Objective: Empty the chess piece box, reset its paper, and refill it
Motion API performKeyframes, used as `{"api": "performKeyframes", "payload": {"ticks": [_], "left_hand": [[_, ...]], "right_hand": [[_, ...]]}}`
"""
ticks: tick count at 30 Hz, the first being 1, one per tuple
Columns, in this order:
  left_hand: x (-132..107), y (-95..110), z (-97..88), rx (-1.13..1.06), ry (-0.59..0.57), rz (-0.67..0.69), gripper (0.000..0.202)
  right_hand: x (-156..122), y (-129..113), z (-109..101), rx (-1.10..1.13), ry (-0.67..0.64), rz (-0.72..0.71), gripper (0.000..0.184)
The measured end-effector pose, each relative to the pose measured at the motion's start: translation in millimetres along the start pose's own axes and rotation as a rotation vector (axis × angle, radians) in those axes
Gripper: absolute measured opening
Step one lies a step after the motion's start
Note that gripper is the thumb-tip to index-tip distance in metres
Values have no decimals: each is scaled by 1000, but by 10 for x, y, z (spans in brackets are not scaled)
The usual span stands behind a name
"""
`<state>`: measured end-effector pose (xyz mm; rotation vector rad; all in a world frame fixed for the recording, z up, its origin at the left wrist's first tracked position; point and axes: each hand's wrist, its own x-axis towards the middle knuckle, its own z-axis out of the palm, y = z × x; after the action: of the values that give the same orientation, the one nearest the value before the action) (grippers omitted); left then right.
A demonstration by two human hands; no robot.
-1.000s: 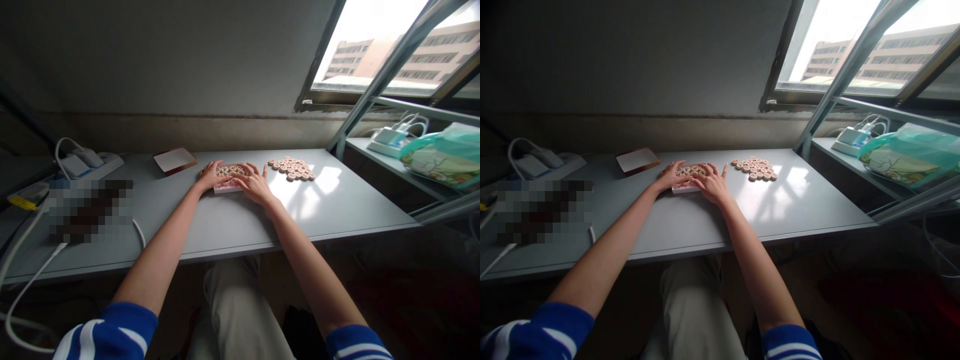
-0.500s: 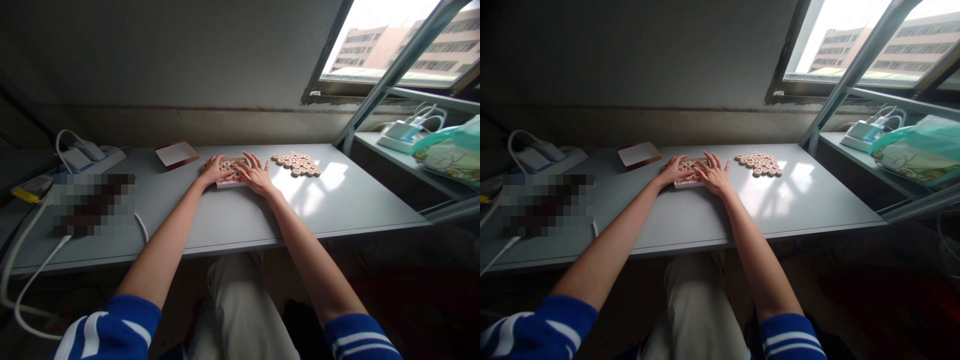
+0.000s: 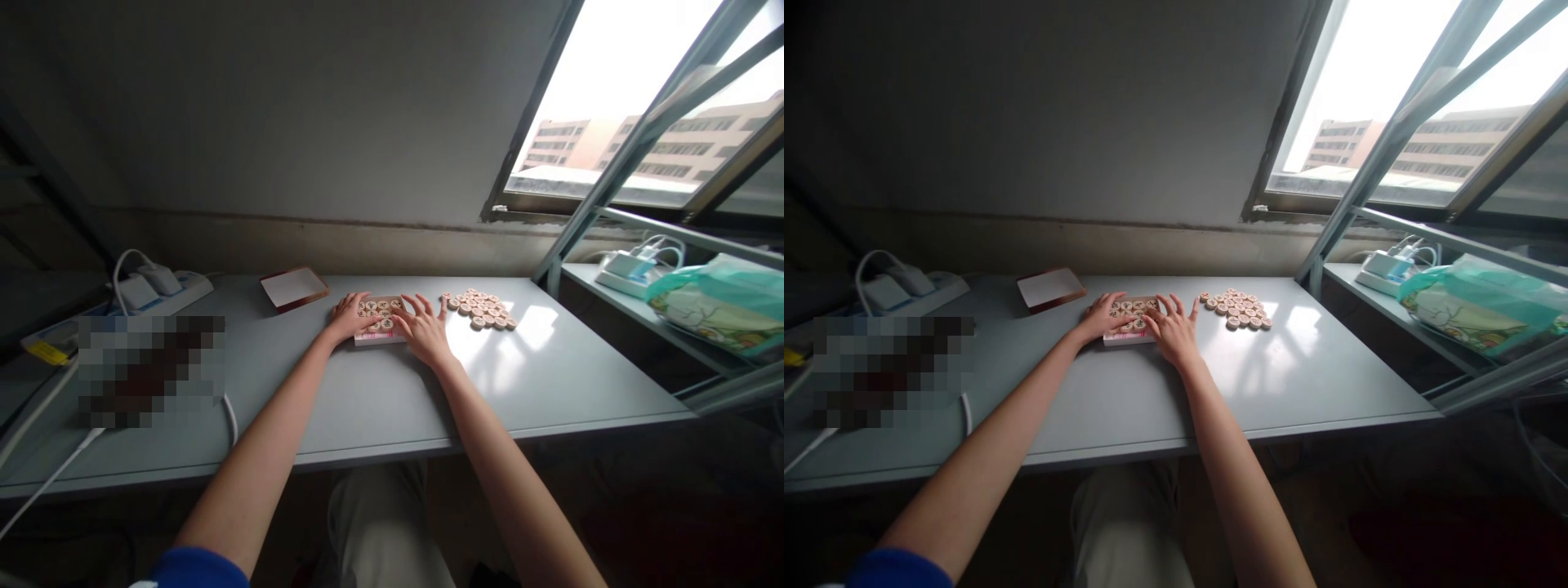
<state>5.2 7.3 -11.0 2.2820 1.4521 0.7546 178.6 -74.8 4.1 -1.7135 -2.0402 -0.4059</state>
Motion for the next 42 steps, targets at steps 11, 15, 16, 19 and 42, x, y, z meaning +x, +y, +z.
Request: {"api": "performKeyframes", "payload": {"ticks": [11,15,16,19,42], "left_hand": [[-23,39,-26,-16,0,-22,56],[-23,49,-25,-27,12,-40,54],[-20,48,-22,-28,16,-44,53],[-10,39,-8,-21,24,-51,50],[66,-86,87,-25,68,2,44]], "right_hand": [[82,35,67,98,-178,94,46],[102,61,97,106,-206,103,46],[100,61,100,104,-187,104,46],[89,48,104,93,-120,92,48],[69,41,43,71,-34,182,45]]}}
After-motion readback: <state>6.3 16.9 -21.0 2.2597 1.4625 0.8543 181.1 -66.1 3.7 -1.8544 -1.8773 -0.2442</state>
